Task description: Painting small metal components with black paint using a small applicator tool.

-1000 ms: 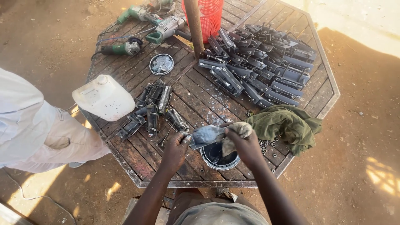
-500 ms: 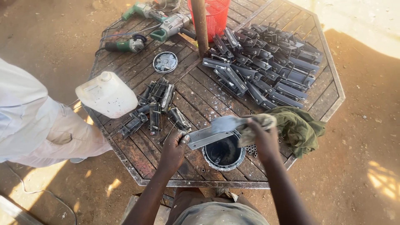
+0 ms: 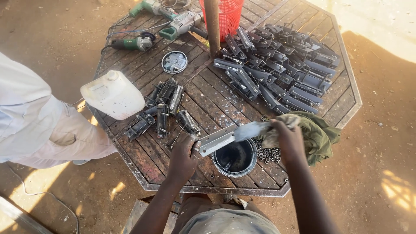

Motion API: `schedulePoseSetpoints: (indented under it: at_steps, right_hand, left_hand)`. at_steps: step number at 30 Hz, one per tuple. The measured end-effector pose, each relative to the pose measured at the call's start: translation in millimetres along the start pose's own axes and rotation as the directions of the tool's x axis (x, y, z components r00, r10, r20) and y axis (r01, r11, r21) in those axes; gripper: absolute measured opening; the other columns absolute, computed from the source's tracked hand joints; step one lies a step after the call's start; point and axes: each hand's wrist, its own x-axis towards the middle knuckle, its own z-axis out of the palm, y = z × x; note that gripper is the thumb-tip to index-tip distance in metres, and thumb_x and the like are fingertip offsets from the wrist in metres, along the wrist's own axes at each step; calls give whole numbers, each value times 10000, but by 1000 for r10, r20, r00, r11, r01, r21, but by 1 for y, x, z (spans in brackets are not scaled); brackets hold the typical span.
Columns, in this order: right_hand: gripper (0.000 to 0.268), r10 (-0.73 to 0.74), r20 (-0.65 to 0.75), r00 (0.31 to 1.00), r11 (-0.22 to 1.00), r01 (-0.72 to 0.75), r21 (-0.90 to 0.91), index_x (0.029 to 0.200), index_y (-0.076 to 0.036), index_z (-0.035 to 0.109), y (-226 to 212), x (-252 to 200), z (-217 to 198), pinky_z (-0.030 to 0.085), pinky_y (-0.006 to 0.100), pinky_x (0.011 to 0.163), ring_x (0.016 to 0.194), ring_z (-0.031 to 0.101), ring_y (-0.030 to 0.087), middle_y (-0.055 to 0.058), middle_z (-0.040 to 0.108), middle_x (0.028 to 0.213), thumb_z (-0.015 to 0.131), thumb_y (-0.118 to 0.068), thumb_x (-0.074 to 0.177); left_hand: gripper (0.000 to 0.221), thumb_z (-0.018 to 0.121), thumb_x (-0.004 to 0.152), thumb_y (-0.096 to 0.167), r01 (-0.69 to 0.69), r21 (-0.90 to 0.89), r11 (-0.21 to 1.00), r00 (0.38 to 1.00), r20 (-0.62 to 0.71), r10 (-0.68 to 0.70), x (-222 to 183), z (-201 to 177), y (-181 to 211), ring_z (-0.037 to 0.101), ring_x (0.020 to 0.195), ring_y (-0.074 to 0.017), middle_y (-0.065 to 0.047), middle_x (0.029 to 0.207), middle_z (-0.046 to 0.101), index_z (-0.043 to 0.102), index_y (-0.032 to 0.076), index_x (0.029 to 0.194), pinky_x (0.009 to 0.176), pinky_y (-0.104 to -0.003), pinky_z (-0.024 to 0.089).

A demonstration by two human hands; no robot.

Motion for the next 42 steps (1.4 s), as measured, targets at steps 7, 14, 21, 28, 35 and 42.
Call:
schedulePoseSetpoints:
  at_steps: [7,14,21,28,35,42]
  right_hand:
    - [236,161,201,966,986,-167,12,957,-24,784,7,-14,44,490,382,795,816,657,227,124,738,862,803,-214,817]
    - [275,-35,26,999,996,38,-85,1057,-19,752,35,14,-10,455,417,890,886,583,203,122,701,937,755,-252,910]
    - [365,-364,296,883,856,442,-268,1286,-105,720,67,-26,-18,486,501,977,1039,680,355,190,745,1053,641,-147,933]
    - [965,-500,628,596,221,789,-573,1429,-297,581,134,-20,-19,450,439,834,1093,516,278,17,631,1292,826,20,552]
    - [996,-397,661,637,91,744,-662,1473,-399,497,159,-7,-24,388,471,923,1276,433,282,-60,554,1414,707,46,607]
    - [882,-410,676,613,95,765,-637,1433,-380,553,165,-1,-29,412,462,919,1204,484,284,-24,570,1344,885,-277,623]
  left_hand:
    - [231,447,1080,145,-46,77,996,998,43,43,-1,7,-3,681,1024,-475,-225,1023,653,645,27,1102,800,-614,667]
    - [216,457,1081,129,44,22,999,998,-48,-43,-13,1,-41,693,796,-408,-191,852,625,642,40,1016,586,-528,596]
    - [236,477,1096,180,204,-192,960,965,-123,-230,-22,17,-77,562,704,-161,-99,764,551,618,68,944,584,-398,464]
    - [139,574,987,58,444,-749,491,745,5,-667,-23,55,-120,430,632,-129,-27,705,492,601,97,856,545,-300,360]
    - [183,414,880,-58,347,-937,28,664,225,-714,-27,60,-137,368,516,-138,-69,708,474,464,73,763,469,-312,259]
    - [206,358,807,-40,349,-909,-227,695,413,-589,-30,45,-126,308,525,-86,15,644,374,407,140,717,467,-246,225]
